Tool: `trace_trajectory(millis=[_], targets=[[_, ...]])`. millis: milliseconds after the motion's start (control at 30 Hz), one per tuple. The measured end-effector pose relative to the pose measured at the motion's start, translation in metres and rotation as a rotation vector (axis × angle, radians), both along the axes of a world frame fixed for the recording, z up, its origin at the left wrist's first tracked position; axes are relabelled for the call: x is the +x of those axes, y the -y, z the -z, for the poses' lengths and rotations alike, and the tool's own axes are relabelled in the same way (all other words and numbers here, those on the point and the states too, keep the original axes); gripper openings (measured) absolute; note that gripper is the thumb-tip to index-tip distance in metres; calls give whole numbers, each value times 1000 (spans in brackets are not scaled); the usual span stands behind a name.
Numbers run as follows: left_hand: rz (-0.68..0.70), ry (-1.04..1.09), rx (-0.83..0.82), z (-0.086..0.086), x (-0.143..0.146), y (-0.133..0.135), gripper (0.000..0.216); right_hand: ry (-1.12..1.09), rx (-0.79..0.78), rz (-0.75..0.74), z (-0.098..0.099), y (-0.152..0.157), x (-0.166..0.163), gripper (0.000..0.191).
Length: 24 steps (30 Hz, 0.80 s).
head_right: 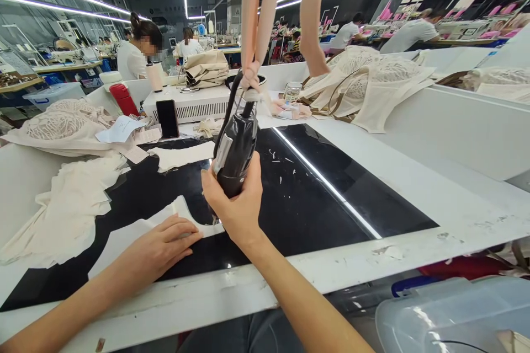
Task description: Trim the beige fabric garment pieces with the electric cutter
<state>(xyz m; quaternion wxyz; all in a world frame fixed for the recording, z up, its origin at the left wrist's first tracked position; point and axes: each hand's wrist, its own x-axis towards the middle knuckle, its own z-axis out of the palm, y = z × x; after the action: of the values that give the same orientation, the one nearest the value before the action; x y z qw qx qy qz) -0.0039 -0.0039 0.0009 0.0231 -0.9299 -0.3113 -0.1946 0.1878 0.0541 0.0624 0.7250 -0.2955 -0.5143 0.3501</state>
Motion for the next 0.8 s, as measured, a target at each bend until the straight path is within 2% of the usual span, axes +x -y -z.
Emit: trace_trajectory(millis=[267, 500, 800], targets=[[10, 4, 19, -2, 1, -1, 29, 43, -25, 7, 2, -1, 2, 32], [9, -1, -36, -4, -1, -1, 24, -34, -14, -90, -4, 9, -1, 34], [11, 21, -60, -2, 0, -1, 24, 31, 4, -70, 5, 12, -2, 31]])
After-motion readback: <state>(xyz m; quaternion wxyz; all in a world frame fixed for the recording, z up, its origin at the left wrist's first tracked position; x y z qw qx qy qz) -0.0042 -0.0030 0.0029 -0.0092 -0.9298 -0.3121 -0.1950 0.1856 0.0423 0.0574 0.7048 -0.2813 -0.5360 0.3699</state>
